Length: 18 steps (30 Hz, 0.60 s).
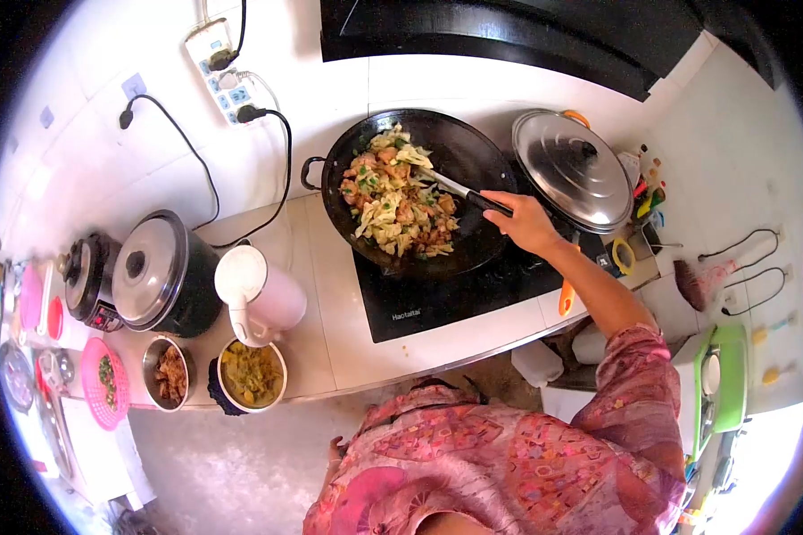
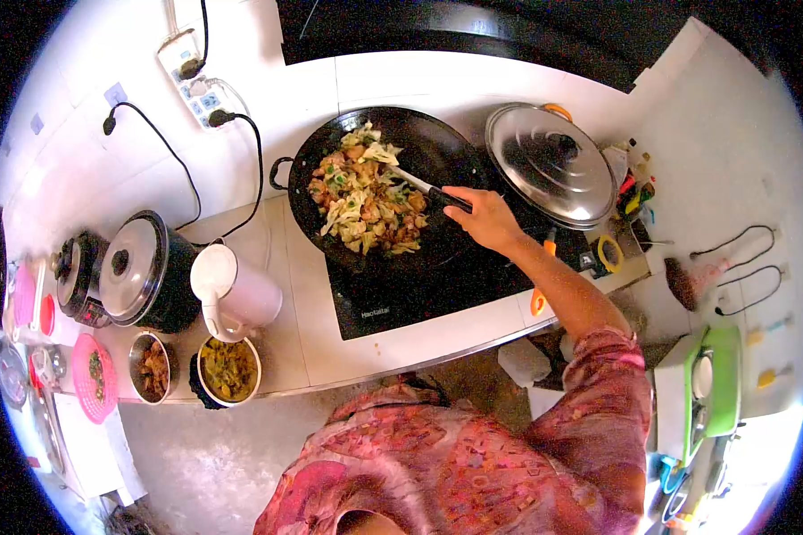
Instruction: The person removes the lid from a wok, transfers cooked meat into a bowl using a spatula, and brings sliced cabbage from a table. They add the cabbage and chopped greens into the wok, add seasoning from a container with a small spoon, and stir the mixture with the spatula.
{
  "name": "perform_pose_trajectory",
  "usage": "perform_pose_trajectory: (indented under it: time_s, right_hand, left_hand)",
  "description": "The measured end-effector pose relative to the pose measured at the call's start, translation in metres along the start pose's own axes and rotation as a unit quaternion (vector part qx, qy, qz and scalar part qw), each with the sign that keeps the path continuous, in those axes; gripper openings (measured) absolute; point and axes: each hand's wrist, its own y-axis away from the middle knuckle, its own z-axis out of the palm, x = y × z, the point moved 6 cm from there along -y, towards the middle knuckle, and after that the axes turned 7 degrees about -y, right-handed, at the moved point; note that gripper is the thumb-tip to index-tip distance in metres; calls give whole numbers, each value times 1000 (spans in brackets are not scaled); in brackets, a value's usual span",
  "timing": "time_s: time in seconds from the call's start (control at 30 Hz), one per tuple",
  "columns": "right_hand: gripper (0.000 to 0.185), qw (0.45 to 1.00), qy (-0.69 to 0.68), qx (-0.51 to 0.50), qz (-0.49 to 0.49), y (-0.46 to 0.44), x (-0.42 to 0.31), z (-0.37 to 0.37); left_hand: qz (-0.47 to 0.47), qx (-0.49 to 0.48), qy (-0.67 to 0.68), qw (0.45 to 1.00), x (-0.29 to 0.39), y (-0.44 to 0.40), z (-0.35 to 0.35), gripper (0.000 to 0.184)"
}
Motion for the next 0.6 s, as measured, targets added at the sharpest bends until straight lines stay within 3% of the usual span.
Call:
perform_pose_trajectory:
  time_s: [0.03, 0.07, 0.13, 0.17, 0.23, 0.33, 0.4, 0.43, 0.5, 0.53, 0.6]
  right_hand:
    - [38, 990, 94, 6, -105, 7, -21, -9]
    - [38, 990, 96, 8, -101, 14, -31, -16]
    - [41, 937, 288, -20, -197, 34, -66, -23]
    - [36, 922, 350, -60, -152, 44, -85, -26]
    - [36, 906, 389, -64, -156, 59, -104, -38]
    - [39, 891, 410, -46, -190, 66, -105, -58]
    - [39, 957, 284, -63, 5, 53, -81, -81]
    - [39, 956, 286, -63, 3, 47, -76, -88]
    - [24, 983, 134, -77, 94, 33, -49, -100]
    - [24, 983, 135, -79, 92, 25, -38, -107]
    - [26, 956, -4, -148, 254, 15, -3, -108]
  left_hand:
    - [1, -3, -2, 1000, 2, -4, 1, 50]
    - [31, -18, 22, 999, 8, -9, 3, 49]
    - [60, -37, 42, 997, 17, -11, 3, 49]
    - [51, -62, 69, 994, 22, -21, 7, 49]
    - [73, -146, 99, 982, 33, -31, 16, 46]
    - [43, -112, 101, 988, 34, -45, 12, 47]
    - [36, -109, 109, 987, 30, -50, 13, 47]
    - [32, -108, 114, 987, 25, -52, 13, 47]
    - [22, -102, 124, 987, 19, -53, 14, 48]
    - [17, -99, 129, 986, 16, -50, 13, 48]
    - [4, -89, 142, 986, 12, -43, 13, 49]
